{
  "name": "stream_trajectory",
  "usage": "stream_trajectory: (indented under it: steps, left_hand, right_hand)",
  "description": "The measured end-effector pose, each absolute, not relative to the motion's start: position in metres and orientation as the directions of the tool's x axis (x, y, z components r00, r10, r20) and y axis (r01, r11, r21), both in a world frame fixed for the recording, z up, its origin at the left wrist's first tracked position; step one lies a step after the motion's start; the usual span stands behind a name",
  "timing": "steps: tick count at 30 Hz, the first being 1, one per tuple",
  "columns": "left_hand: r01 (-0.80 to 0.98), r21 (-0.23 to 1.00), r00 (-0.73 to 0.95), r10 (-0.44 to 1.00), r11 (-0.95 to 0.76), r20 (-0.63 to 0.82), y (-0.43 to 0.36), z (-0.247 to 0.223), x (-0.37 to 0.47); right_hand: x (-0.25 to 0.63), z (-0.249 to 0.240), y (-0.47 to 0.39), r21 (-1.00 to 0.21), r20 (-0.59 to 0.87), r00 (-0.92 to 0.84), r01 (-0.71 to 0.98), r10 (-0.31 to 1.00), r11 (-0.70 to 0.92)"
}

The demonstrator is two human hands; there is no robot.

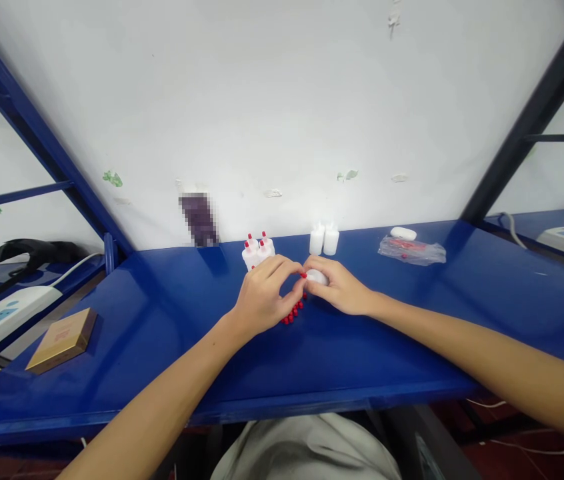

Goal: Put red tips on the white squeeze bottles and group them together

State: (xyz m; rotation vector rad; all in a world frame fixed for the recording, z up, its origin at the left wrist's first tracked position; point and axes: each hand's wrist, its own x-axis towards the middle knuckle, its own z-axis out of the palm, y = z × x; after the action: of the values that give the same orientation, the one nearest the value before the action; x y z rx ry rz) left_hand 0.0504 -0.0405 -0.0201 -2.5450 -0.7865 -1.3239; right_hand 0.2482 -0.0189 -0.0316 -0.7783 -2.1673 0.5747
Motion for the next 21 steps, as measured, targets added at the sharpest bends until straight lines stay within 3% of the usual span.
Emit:
stream_trajectory:
  steps: [9,16,21]
  left_hand:
    - [0.515,0.092,0.498,0.385,-0.852,0.777,-0.0401,-0.0208,0.0498]
    - [0.461,0.087,0.607,0.385,-0.883,0.695,-0.0427,-0.0218,0.0509]
    - [0.424,0.069,0.705,0.378,-0.903,0.600,-0.0450,-0.0296,0.0539]
  right_hand:
    - [0.2492,-0.0310,-0.0200,-0.669,0.389,-0.539,0.392,0.747,0.632]
    - [0.2564,-0.0271,-0.0202,-0.636,0.377,-0.655,0.330,0.654,0.697]
    - [0.2542,-0.0294,-0.0196,-0.573,0.338,-0.700,0.377,0.629,0.727]
